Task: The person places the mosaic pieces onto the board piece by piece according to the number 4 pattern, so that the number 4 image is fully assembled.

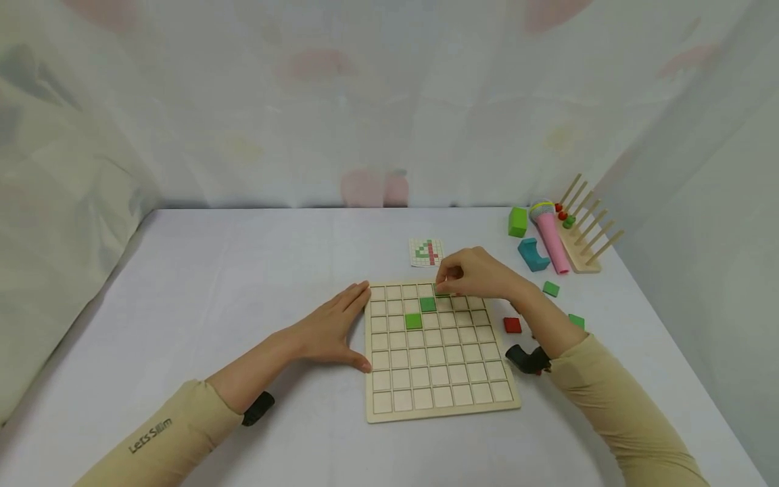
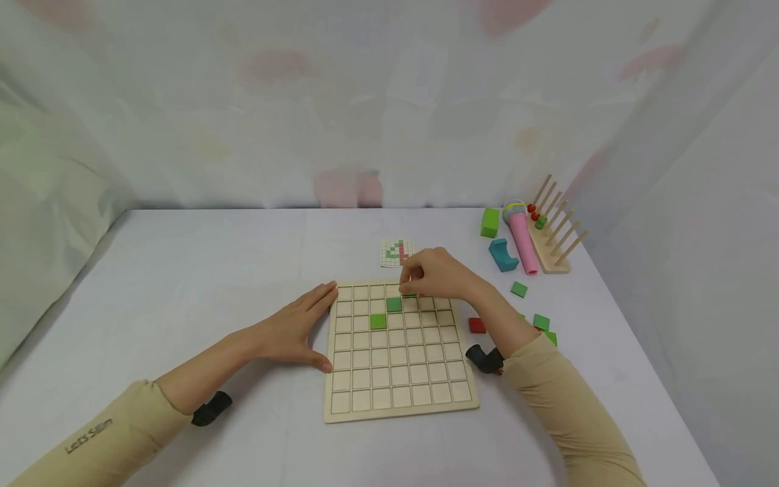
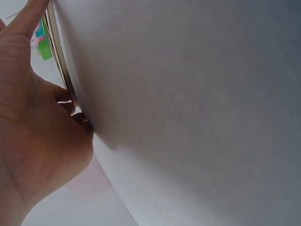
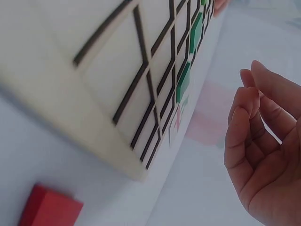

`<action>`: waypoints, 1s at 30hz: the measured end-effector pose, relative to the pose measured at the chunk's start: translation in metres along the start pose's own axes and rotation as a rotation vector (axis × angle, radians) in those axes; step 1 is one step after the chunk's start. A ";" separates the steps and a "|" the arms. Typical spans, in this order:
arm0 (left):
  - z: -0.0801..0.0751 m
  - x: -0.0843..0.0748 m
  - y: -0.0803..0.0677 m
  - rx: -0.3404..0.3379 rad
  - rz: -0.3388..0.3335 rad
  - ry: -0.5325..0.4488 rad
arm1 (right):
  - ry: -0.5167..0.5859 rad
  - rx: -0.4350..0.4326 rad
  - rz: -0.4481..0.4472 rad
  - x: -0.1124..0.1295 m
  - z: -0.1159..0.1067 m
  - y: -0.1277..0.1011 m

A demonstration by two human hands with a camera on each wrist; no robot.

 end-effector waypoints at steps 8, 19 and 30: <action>0.000 -0.001 0.000 -0.003 0.011 0.005 | 0.020 -0.005 0.108 -0.034 -0.009 -0.024; 0.000 0.000 0.001 -0.002 0.011 0.008 | 0.036 0.062 0.186 -0.079 -0.020 -0.065; 0.000 0.000 0.000 -0.002 0.014 0.003 | 0.051 0.132 0.277 -0.115 -0.026 -0.102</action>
Point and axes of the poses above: each hand's wrist, its own y-axis towards the middle knuckle, its own z-axis out of the palm, x = y × z, the point moved 7 cm from there along y, towards the middle knuckle, and after that the axes turned 10 degrees about -y, right-handed, at the moved point
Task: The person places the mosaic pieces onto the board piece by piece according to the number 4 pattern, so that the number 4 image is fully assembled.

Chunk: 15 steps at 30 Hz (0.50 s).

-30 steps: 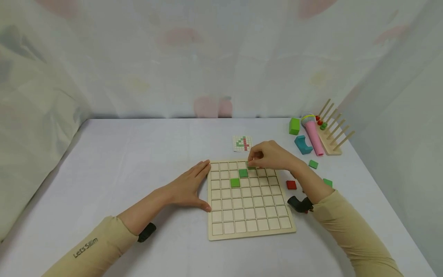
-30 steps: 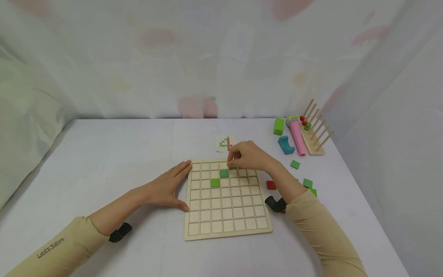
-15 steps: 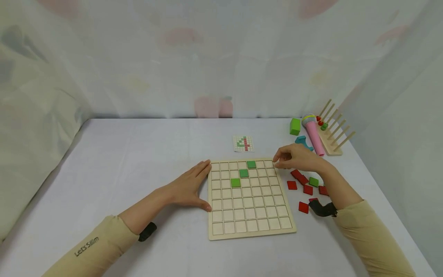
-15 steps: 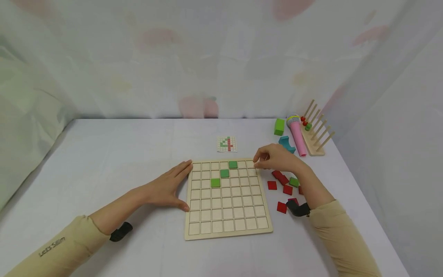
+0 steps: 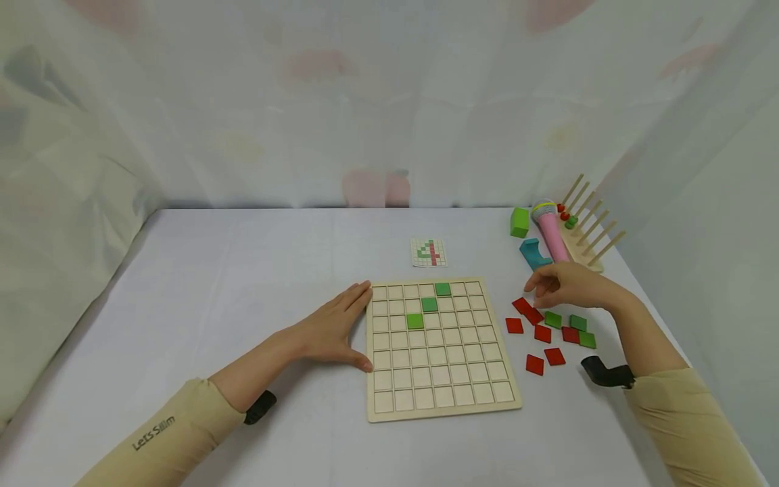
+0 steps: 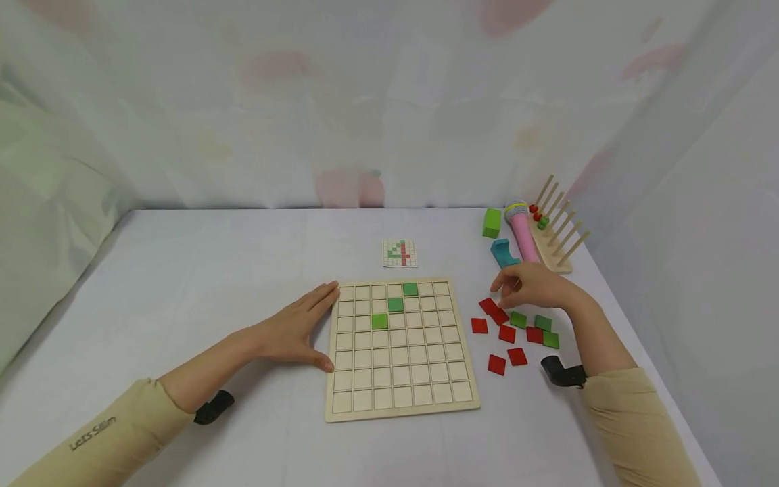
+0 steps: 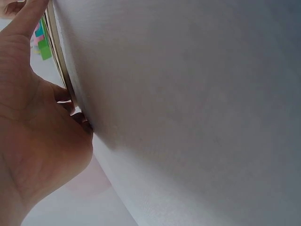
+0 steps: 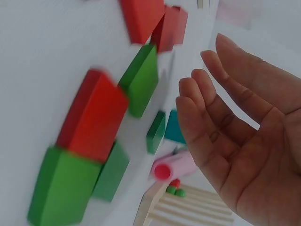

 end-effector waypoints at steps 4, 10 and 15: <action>0.000 0.001 0.000 0.001 -0.003 0.000 | -0.002 0.038 0.027 -0.013 0.004 -0.005; 0.000 0.001 0.000 0.002 -0.003 0.004 | 0.028 0.082 0.046 -0.021 0.008 -0.010; 0.001 0.000 0.001 0.009 -0.007 0.002 | 0.049 0.108 0.064 -0.025 0.012 -0.013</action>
Point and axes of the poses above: each hand's wrist, its own y-axis towards the middle knuckle, its own z-axis out of the palm, x = y × z, the point moved 7 cm from there along y, towards the middle knuckle, and after that the axes turned 10 degrees about -y, right-handed, at the moved point
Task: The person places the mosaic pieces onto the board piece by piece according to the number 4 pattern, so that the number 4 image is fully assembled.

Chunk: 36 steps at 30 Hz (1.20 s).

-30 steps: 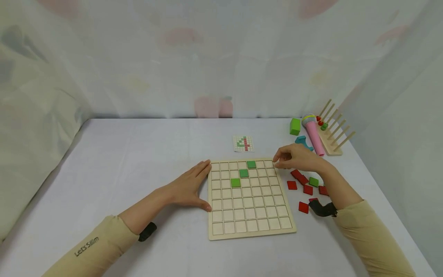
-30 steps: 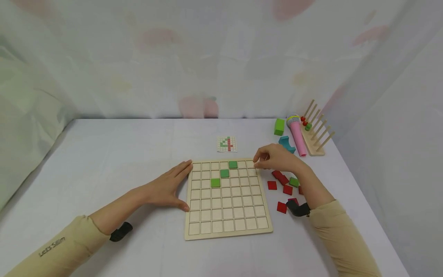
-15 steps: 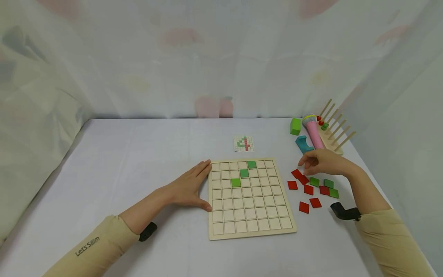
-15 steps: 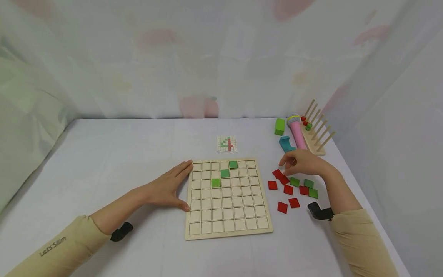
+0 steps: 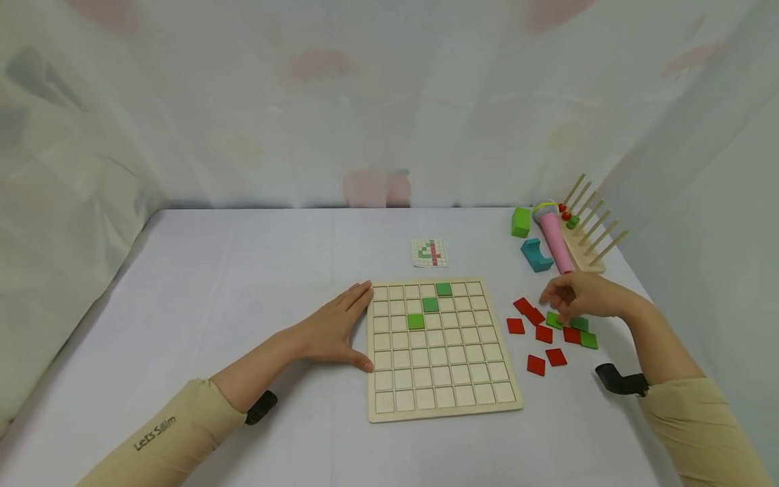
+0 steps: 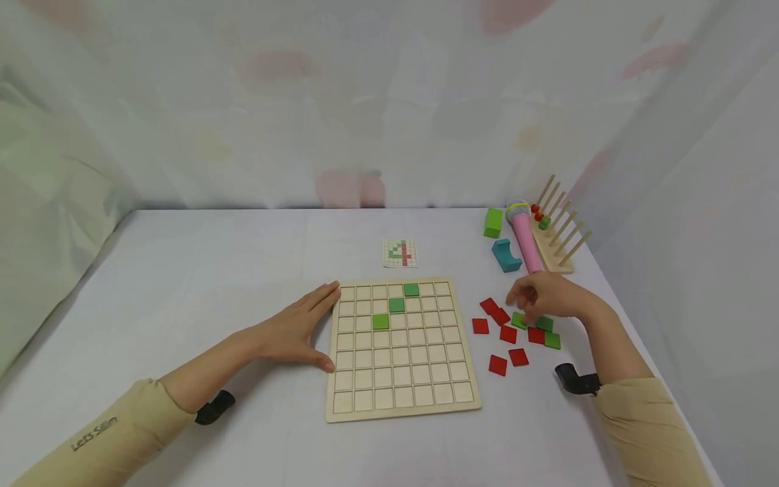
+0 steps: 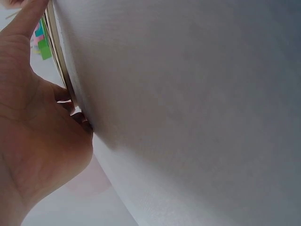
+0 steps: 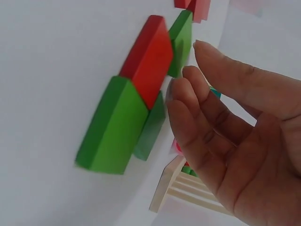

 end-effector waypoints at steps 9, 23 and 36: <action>0.001 0.001 0.000 0.001 -0.002 -0.001 | -0.008 -0.013 -0.021 -0.002 0.003 -0.001; 0.001 0.003 0.001 -0.005 -0.009 -0.004 | -0.042 -0.031 0.006 -0.003 0.005 0.001; 0.002 0.004 0.001 -0.005 -0.010 0.004 | -0.052 -0.039 -0.001 -0.001 0.004 0.004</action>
Point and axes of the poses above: each hand's wrist, its own y-axis towards the middle knuckle, its own z-axis out of the palm, x = y × z, the point moved 7 cm from there along y, towards the middle knuckle, and after that the axes turned 10 degrees about -y, right-handed, at the moved point
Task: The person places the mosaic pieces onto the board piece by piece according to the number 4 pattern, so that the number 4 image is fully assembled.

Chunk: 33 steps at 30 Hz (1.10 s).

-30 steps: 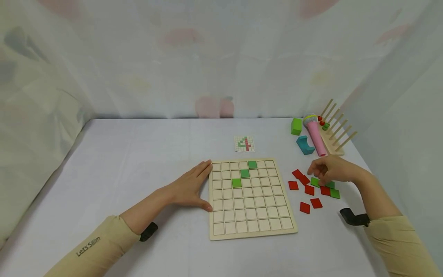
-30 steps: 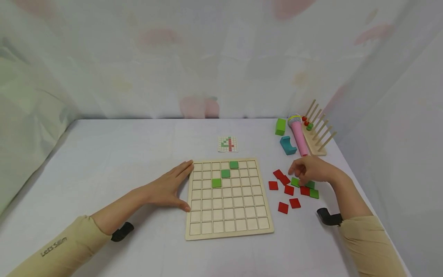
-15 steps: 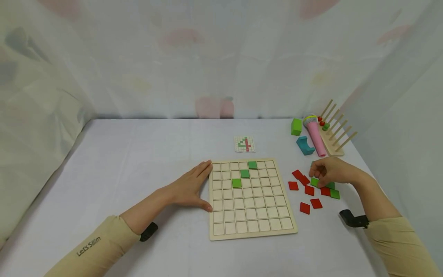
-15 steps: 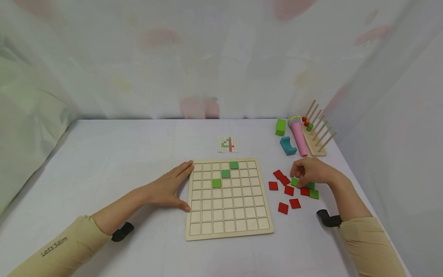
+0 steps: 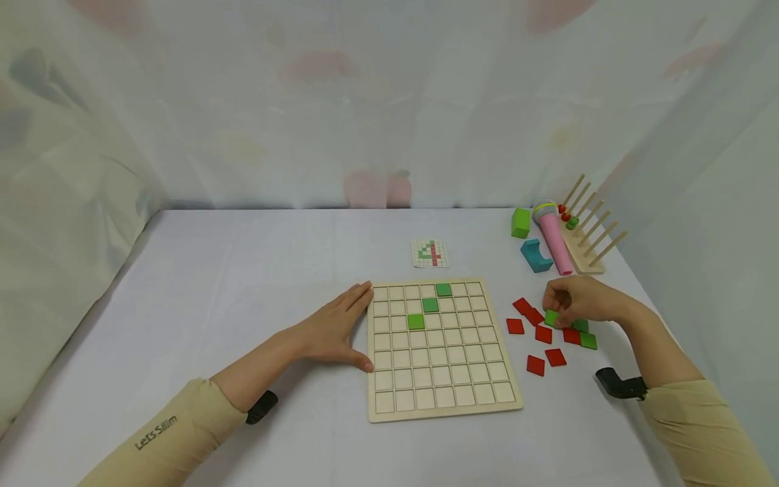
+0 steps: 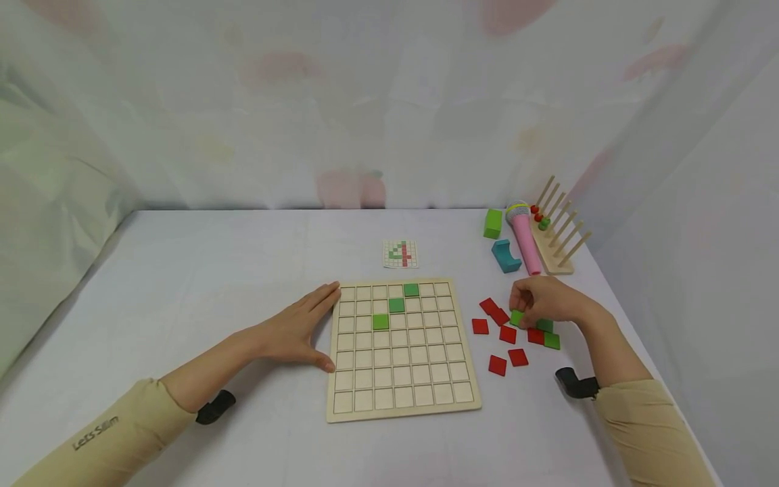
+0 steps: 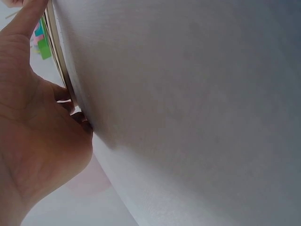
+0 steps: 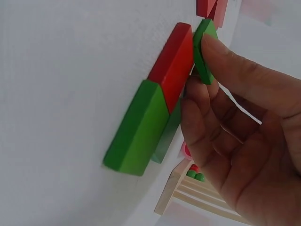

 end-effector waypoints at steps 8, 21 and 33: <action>0.001 0.000 0.000 0.007 -0.010 -0.001 | 0.013 -0.021 -0.018 0.004 -0.004 -0.002; 0.001 0.000 0.000 0.010 -0.011 -0.010 | -0.096 -0.247 -0.092 0.038 -0.032 -0.004; 0.001 0.001 0.001 0.015 -0.016 -0.009 | -0.111 -0.277 -0.187 0.081 -0.032 0.017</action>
Point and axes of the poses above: each hand's wrist, its own y-axis towards the middle knuckle, its own z-axis out of the palm, x = y × z, the point moved 7 cm from there along y, towards the middle knuckle, and after that the axes turned 10 degrees about -y, right-handed, at the moved point
